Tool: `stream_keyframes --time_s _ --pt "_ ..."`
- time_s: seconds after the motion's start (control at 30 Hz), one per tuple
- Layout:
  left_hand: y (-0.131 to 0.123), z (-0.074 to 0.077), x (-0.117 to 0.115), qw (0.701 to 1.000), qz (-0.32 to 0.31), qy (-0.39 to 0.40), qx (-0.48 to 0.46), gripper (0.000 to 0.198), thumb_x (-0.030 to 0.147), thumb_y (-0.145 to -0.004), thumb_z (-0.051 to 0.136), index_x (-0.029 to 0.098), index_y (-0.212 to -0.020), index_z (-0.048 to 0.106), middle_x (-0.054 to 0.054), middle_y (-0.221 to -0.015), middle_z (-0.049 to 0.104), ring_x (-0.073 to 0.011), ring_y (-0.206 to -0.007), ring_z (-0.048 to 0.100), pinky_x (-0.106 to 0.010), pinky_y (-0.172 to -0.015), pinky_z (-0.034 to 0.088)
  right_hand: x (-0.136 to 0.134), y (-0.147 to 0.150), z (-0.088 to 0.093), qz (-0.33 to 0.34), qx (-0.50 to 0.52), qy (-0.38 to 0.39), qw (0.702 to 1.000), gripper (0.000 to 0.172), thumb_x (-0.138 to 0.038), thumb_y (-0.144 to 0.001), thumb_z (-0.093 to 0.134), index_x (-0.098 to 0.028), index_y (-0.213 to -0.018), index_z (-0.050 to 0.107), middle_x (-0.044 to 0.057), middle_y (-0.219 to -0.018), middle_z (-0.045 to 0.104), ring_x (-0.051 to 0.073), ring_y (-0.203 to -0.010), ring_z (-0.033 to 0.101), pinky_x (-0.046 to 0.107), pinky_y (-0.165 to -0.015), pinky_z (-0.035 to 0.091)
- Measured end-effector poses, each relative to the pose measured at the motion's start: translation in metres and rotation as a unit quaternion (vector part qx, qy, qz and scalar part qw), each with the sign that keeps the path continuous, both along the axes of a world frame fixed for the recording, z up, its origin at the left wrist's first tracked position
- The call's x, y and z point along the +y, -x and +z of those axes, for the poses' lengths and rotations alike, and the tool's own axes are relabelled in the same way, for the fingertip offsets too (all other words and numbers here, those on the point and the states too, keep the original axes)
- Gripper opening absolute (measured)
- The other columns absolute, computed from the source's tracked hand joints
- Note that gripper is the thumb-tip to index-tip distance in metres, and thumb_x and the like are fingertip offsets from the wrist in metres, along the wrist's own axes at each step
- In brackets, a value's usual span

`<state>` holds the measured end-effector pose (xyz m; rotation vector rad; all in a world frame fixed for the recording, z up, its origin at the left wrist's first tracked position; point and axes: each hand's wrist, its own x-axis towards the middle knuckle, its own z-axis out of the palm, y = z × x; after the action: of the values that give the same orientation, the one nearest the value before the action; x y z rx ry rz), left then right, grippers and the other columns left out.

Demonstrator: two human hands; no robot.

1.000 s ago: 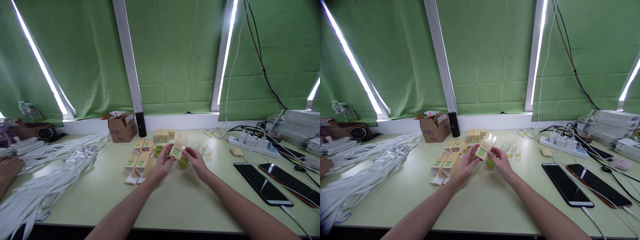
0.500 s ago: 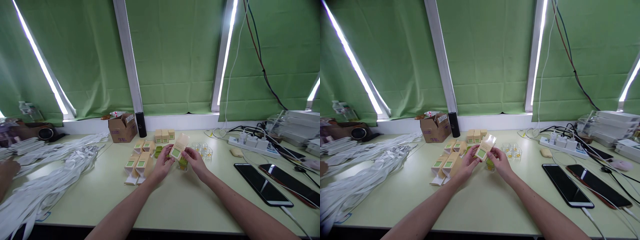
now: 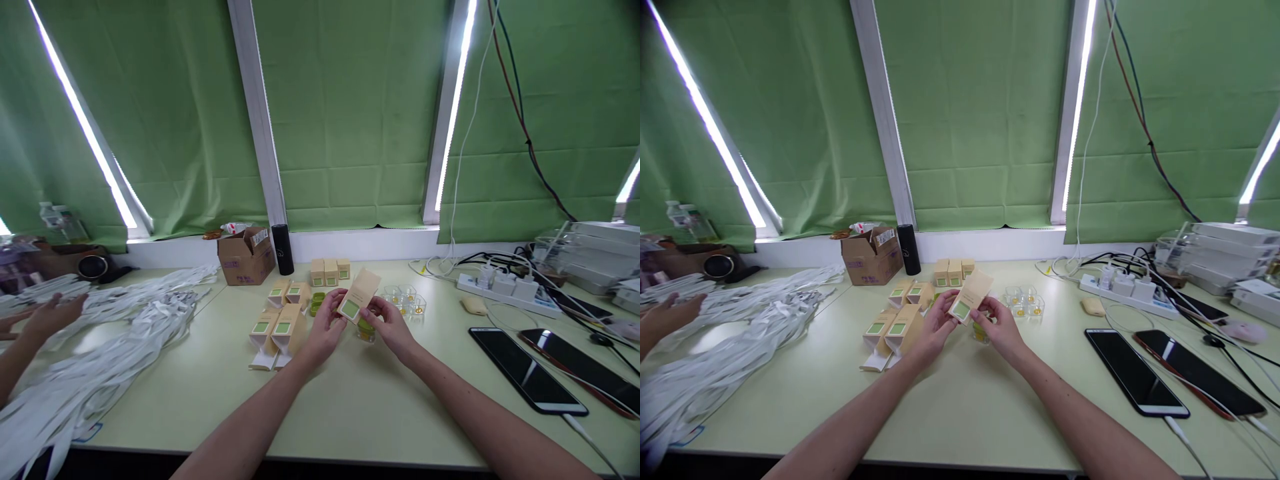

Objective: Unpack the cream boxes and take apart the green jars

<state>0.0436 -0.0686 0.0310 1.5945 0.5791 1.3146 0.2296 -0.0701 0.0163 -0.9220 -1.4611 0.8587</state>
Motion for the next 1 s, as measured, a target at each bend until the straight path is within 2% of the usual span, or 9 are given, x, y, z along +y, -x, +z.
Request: stream_keyframes --time_s 0.2,0.53,0.8,1.0 --pt "-0.0015 0.0032 -0.0008 1.000 0.006 -0.007 -0.002 0.042 0.028 -0.089 0.071 0.024 -0.129 0.058 -0.012 -0.135 0.063 -0.0307 -0.128 0.059 -0.043 -0.107 0.048 0.0016 -0.0010 -0.0018 0.001 -0.001 -0.005 1.000 0.050 -0.068 -0.084 0.072 -0.021 -0.101 0.072 0.010 -0.097 0.077 0.026 -0.091 0.069 0.038 -0.086 0.052" --pt "-0.0018 0.0053 -0.0020 1.000 0.013 -0.017 0.012 0.045 0.018 -0.084 0.065 0.023 -0.128 0.057 -0.011 -0.131 0.064 -0.0277 -0.123 0.060 -0.039 -0.105 0.048 -0.0029 0.0003 0.0040 0.005 0.050 0.025 0.998 0.054 -0.068 -0.075 0.080 -0.020 -0.097 0.073 0.009 -0.089 0.075 0.026 -0.086 0.067 0.039 -0.085 0.055" --pt "-0.0034 0.0080 -0.0033 0.999 0.007 -0.029 0.020 0.053 0.011 -0.077 0.058 0.022 -0.128 0.055 -0.009 -0.131 0.064 -0.0250 -0.123 0.061 -0.038 -0.104 0.049 0.0003 -0.0011 -0.0026 0.016 0.066 0.012 0.998 0.048 -0.064 -0.075 0.083 -0.021 -0.095 0.074 0.008 -0.091 0.075 0.027 -0.090 0.067 0.038 -0.084 0.054" --pt "-0.0008 0.0002 0.0025 0.998 0.013 -0.052 0.043 0.069 0.007 -0.068 0.054 0.022 -0.135 0.053 -0.011 -0.138 0.063 -0.0269 -0.129 0.059 -0.039 -0.102 0.050 -0.0017 -0.0007 0.0000 0.038 0.112 0.025 0.993 0.046 -0.064 -0.080 0.080 -0.022 -0.100 0.076 0.010 -0.100 0.078 0.028 -0.096 0.070 0.038 -0.088 0.054"
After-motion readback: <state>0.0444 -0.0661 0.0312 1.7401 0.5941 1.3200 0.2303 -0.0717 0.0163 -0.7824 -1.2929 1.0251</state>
